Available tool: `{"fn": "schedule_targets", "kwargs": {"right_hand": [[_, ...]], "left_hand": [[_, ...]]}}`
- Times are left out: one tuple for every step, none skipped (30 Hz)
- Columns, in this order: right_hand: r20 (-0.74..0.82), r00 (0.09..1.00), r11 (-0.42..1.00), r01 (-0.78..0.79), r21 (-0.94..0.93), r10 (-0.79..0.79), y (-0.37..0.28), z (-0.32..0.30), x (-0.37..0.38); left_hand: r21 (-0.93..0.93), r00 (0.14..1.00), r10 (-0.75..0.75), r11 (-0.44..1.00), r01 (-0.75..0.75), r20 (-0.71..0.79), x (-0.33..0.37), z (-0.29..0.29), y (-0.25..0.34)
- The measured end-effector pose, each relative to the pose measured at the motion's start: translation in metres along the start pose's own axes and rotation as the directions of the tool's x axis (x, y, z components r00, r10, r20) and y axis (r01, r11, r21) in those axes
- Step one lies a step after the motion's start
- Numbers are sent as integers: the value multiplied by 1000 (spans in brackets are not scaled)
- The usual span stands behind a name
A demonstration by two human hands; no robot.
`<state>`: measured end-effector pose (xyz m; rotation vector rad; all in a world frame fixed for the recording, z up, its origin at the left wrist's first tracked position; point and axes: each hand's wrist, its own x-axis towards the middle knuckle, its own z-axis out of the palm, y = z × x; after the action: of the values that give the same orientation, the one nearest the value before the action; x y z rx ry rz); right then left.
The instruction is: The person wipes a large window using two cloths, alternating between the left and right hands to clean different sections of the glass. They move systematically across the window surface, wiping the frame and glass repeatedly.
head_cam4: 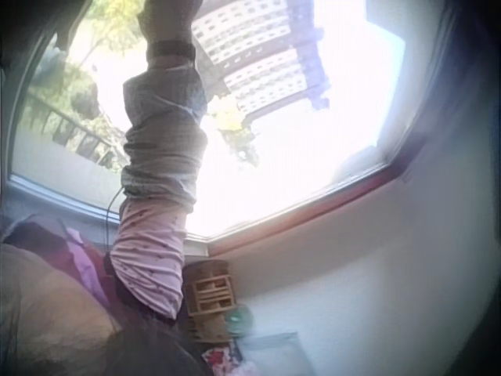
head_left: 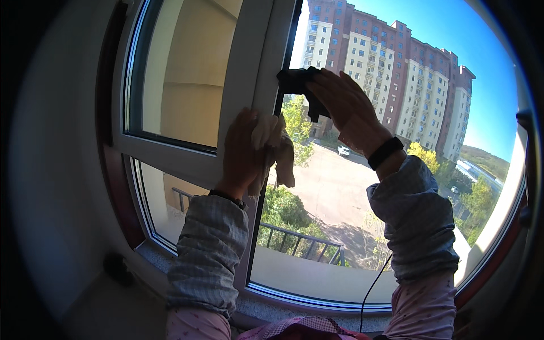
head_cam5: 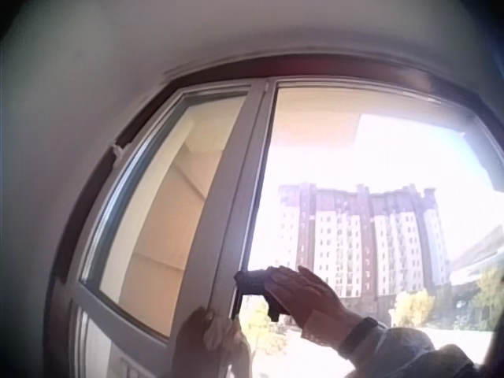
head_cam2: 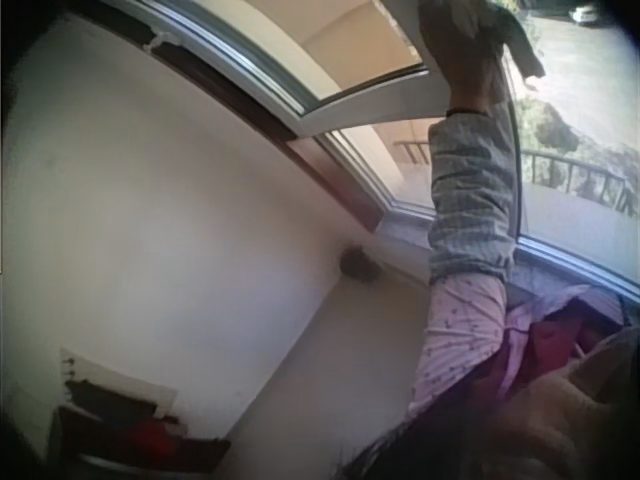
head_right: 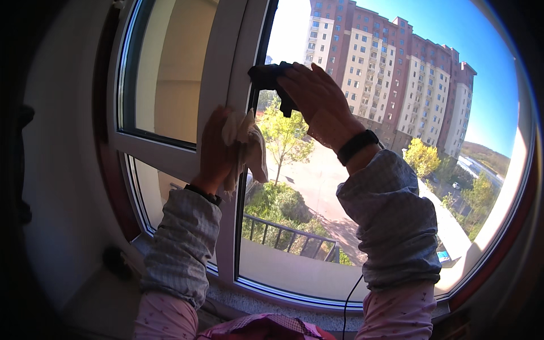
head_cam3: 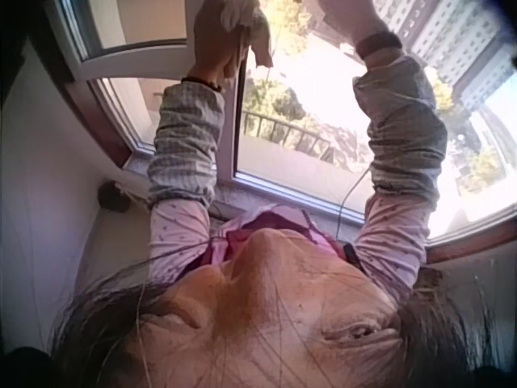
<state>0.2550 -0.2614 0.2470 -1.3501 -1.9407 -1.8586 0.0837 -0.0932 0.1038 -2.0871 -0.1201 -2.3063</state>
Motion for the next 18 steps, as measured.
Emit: {"fn": "schedule_targets", "kwargs": {"right_hand": [[-119, 992, 999, -32, -13, 30, 17, -4, 3], [-154, 980, 992, -129, -9, 127, 33, -6, 5], [-230, 967, 991, -121, -52, 106, 49, -5, 9], [-255, 949, 975, -209, -70, 185, 58, -2, 10], [-263, 943, 977, -215, -4, 206, 62, 2, 8], [-281, 942, 982, -191, -4, 182, 65, 6, 7], [-309, 940, 985, -170, -41, 149, 61, 11, 5], [-336, 935, 986, -149, -78, 115, 55, 15, 2], [-326, 940, 986, -141, -92, 104, 45, 18, -3], [-317, 944, 993, -111, -47, 91, 35, 19, -7], [-309, 948, 996, -84, -1, 79, 23, 20, -12], [-316, 946, 997, -57, 56, 72, 12, 20, -17], [-269, 962, 999, -42, 11, 43, 1, 19, -23], [-253, 967, 999, -32, 38, 41, -13, 21, -31], [-197, 979, 997, -45, 62, 56, -30, 23, -41], [-141, 987, 994, -67, 89, 79, -47, 26, -52], [-100, 993, 993, -61, 98, 71, -65, 29, -67], [-35, 997, 987, -67, 149, 73, -84, 33, -81]], "left_hand": [[-36, 1000, -8, 999, 9, 27, 2, -1, 1], [-71, 998, -19, 997, 23, 59, 4, -2, 3], [-75, 997, -30, 997, 35, 73, 6, -3, 6], [-78, 996, -41, 996, 48, 85, 7, -4, 9], [-83, 993, -68, 994, 76, 92, 8, -5, 11], [-100, 989, -102, 989, 112, 103, 8, -5, 14], [-119, 982, -151, 979, 164, 115, 8, -5, 16], [-131, 975, -180, 972, 197, 132, 7, -5, 16], [-164, 977, -161, 969, 182, 137, 7, -5, 15], [-193, 981, -125, 969, 153, 152, 8, -5, 11], [-219, 977, -125, 962, 162, 174, 6, -6, 6], [-255, 975, -153, 948, 191, 163, 2, -8, 2], [-288, 964, -214, 924, 253, 160, -3, -8, -3], [-330, 968, -218, 911, 249, 128, -7, -8, -8], [-155, 969, -191, 964, 216, 158, -13, -15, -15], [-107, 957, -227, 963, 249, 181, -19, -22, -21], [-246, 899, -391, 868, 432, 200, -31, -28, -23], [-259, 845, -491, 805, 533, 214, -44, -39, -25]]}}
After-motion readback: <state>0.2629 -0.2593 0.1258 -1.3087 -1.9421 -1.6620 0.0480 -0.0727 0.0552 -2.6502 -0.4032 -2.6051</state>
